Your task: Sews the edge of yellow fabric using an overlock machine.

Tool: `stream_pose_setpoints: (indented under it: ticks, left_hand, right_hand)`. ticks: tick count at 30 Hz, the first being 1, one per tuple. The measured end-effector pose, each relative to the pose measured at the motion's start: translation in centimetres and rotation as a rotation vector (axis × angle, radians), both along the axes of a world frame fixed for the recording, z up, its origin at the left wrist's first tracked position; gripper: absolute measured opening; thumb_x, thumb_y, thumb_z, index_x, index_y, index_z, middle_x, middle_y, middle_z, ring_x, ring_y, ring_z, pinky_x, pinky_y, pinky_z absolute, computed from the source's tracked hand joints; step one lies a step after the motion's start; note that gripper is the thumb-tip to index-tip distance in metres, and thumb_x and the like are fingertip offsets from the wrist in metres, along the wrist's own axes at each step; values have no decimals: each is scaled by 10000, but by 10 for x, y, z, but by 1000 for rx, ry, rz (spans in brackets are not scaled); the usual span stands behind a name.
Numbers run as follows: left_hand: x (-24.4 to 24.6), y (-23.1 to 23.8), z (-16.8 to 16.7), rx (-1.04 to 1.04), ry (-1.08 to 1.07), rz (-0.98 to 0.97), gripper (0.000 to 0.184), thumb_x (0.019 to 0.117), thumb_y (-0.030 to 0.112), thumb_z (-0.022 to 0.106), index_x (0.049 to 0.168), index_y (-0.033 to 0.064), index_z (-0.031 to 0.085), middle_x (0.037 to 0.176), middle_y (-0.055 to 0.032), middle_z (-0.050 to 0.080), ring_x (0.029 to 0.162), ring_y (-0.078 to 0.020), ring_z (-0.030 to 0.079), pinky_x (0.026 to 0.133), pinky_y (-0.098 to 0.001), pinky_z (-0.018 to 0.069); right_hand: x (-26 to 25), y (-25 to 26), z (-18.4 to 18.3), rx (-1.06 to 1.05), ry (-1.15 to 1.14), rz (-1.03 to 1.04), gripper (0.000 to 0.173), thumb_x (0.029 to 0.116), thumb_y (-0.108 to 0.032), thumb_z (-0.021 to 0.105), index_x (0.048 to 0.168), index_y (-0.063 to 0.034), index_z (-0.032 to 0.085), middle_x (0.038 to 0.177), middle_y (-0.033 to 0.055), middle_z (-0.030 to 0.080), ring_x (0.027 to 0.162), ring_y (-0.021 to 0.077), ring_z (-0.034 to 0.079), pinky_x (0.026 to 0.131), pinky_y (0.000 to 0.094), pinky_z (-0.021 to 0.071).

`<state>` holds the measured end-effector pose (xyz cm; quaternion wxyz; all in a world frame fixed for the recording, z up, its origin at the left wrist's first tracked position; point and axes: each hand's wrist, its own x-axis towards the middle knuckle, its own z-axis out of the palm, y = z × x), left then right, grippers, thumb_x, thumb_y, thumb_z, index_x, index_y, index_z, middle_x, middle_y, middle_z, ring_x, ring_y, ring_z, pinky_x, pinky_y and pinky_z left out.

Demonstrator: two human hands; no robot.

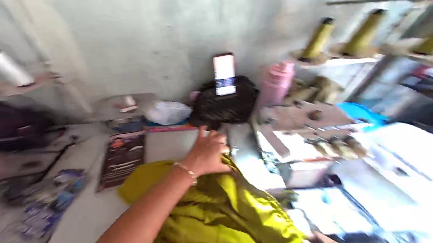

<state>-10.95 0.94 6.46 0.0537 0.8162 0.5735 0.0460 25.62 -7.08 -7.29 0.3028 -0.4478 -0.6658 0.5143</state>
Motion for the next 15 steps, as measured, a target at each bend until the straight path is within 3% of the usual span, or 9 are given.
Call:
stream_pose_setpoints:
  ticks: [2, 4, 6, 7, 10, 13, 15]
  left_hand:
    - [10, 8, 1, -114, 13, 48, 626, 791, 643, 765, 1015, 59, 760, 1213, -124, 678, 1277, -351, 545, 1175, -686, 141]
    - [15, 11, 10, -209, 3, 96, 673, 773, 685, 757, 1039, 67, 754, 1223, -105, 677, 1286, -337, 540, 1167, -707, 106]
    - [10, 10, 15, -250, -63, 138, 643, 819, 677, 721, 1038, 74, 752, 1231, -90, 678, 1307, -326, 528, 1156, -732, 71]
    - [5, 9, 15, -259, -109, 154, 598, 886, 639, 672, 1048, 69, 753, 1254, -89, 675, 1324, -323, 516, 1155, -736, 52]
    - [-5, 4, 19, -290, -203, 192, 400, 1066, 330, 484, 1131, 37, 747, 1388, -90, 623, 1395, -321, 461, 1153, -737, 23]
    - [-8, 2, 18, -273, -134, 252, 316, 1032, 252, 487, 1016, 77, 750, 1401, -38, 607, 1421, -279, 425, 1139, -735, -4]
    - [-9, 1, 21, -248, -111, 255, 278, 1027, 264, 547, 1052, 79, 753, 1412, -50, 603, 1433, -302, 415, 1130, -756, -8]
  right_hand:
    - [2, 0, -9, 223, -146, -16, 208, 945, -126, 638, 962, 64, 722, 895, 127, 687, 830, 165, 657, 780, 359, 555]
    - [-1, 7, -14, 425, -214, -100, 194, 889, -172, 674, 926, 2, 750, 908, 132, 714, 836, 234, 687, 755, 440, 568]
    - [-7, 18, -15, 541, -206, -151, 256, 891, -268, 648, 1027, -91, 773, 1015, 65, 746, 892, 190, 703, 772, 422, 581]
    - [-12, 24, -11, 562, -190, -153, 312, 911, -318, 629, 1098, -112, 771, 1062, 48, 750, 915, 172, 701, 788, 412, 582]
    - [-37, 41, 2, 612, -166, -152, 403, 945, -413, 606, 1152, -107, 766, 1063, 51, 762, 903, 185, 720, 781, 431, 592]
    - [-60, 53, 8, 569, -138, -84, 386, 959, -414, 614, 1108, -96, 774, 998, 50, 771, 893, 186, 733, 785, 444, 590]
    - [-69, 54, 10, 456, -41, -9, 304, 981, -338, 619, 1013, -65, 747, 865, 35, 739, 784, 113, 698, 719, 342, 574]
